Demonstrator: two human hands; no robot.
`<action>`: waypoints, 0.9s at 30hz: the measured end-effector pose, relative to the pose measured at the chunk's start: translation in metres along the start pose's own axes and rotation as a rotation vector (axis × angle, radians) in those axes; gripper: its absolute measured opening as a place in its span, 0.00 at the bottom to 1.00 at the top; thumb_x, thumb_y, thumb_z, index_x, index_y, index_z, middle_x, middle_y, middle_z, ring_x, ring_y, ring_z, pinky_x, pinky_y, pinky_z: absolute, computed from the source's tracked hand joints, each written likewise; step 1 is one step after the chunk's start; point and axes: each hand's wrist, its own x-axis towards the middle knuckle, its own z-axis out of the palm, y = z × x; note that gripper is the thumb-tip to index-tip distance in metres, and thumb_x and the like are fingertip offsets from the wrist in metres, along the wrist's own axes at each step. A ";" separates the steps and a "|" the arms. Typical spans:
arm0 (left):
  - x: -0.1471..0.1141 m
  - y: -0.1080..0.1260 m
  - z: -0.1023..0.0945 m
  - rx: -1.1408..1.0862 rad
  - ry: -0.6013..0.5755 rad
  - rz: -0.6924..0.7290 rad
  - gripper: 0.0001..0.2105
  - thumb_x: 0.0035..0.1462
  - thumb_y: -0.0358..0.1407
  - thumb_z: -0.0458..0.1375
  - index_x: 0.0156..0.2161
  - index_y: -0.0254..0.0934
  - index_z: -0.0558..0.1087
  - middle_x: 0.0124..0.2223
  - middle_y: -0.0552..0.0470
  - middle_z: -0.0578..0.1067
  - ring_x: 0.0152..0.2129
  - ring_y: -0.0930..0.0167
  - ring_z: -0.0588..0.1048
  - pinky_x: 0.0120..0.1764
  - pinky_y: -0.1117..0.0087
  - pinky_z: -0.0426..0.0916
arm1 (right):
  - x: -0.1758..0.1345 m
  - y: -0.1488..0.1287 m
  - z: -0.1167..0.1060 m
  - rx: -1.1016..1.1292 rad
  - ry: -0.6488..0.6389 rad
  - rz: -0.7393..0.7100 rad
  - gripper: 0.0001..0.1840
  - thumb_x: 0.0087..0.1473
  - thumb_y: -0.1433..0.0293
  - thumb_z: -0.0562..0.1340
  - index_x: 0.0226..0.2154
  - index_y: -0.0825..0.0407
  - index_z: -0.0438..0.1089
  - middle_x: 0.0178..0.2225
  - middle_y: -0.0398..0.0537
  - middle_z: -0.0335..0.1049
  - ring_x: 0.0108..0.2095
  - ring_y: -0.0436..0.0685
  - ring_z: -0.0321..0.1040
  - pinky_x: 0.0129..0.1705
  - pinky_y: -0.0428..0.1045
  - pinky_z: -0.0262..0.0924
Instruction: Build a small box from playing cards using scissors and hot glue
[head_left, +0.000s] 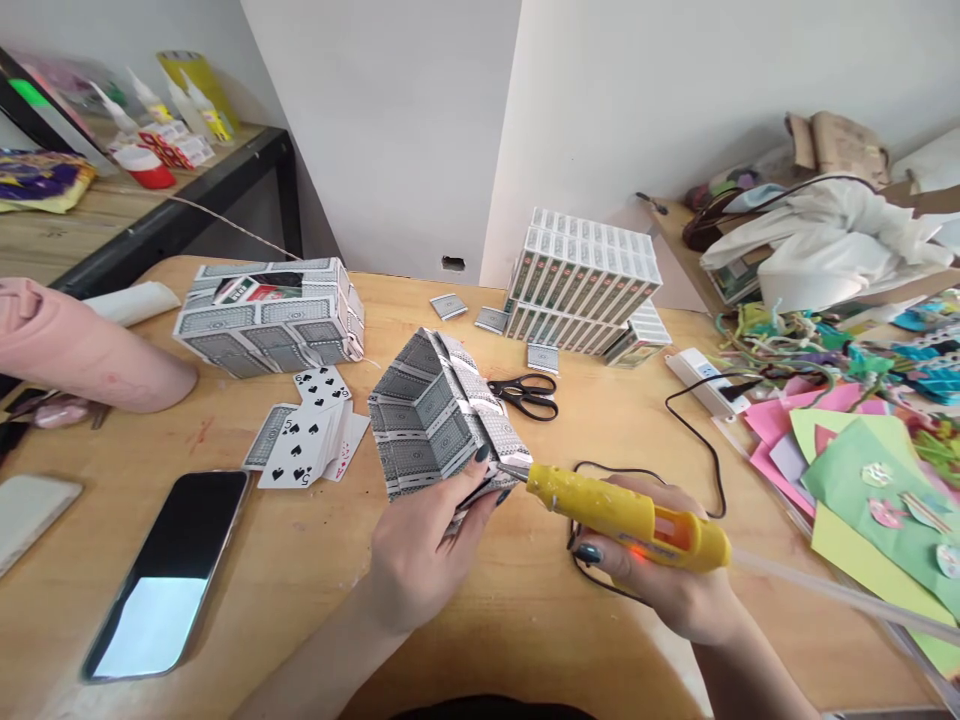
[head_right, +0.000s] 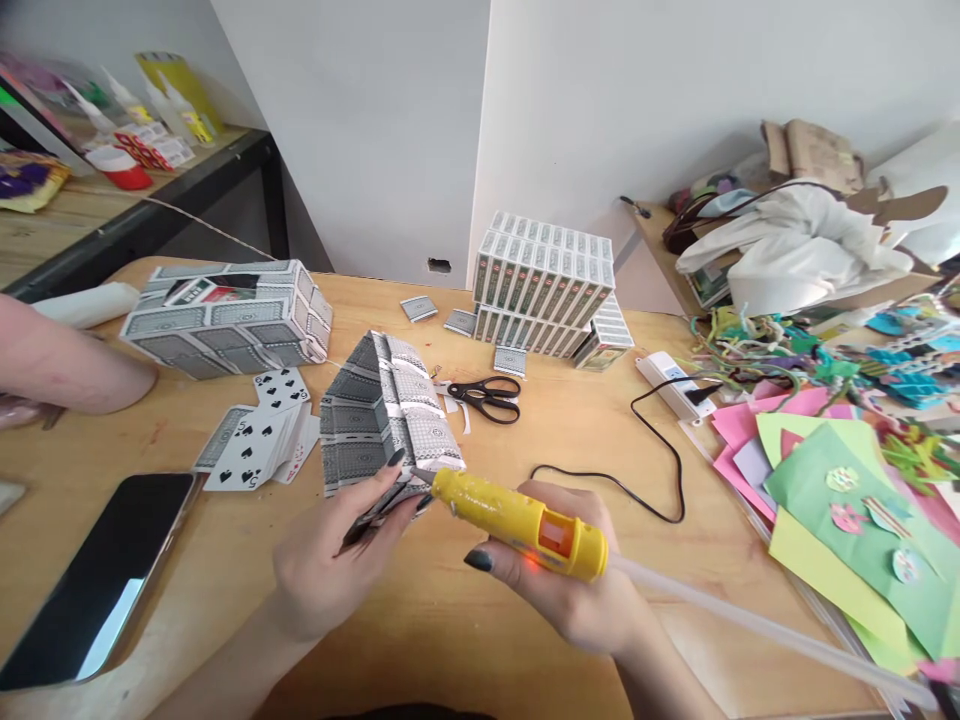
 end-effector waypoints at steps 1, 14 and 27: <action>0.000 0.000 0.000 0.005 -0.006 0.004 0.17 0.53 0.30 0.63 0.49 0.42 0.72 0.35 0.52 0.82 0.20 0.71 0.79 0.27 0.73 0.76 | 0.000 0.000 0.000 0.006 0.004 0.000 0.08 0.53 0.65 0.64 0.26 0.49 0.70 0.22 0.42 0.68 0.21 0.51 0.64 0.19 0.46 0.57; -0.001 0.000 0.000 0.003 -0.015 0.001 0.19 0.53 0.31 0.63 0.51 0.43 0.71 0.34 0.53 0.81 0.20 0.70 0.79 0.26 0.72 0.75 | -0.004 0.000 0.003 0.057 0.018 -0.010 0.07 0.54 0.67 0.63 0.25 0.47 0.67 0.19 0.39 0.61 0.18 0.49 0.58 0.17 0.46 0.53; -0.001 -0.002 0.000 0.064 0.002 0.055 0.12 0.57 0.32 0.61 0.46 0.37 0.70 0.33 0.52 0.81 0.21 0.72 0.79 0.26 0.75 0.75 | -0.006 0.004 0.003 0.039 0.018 -0.006 0.07 0.54 0.66 0.63 0.26 0.48 0.71 0.19 0.40 0.64 0.19 0.49 0.58 0.19 0.45 0.53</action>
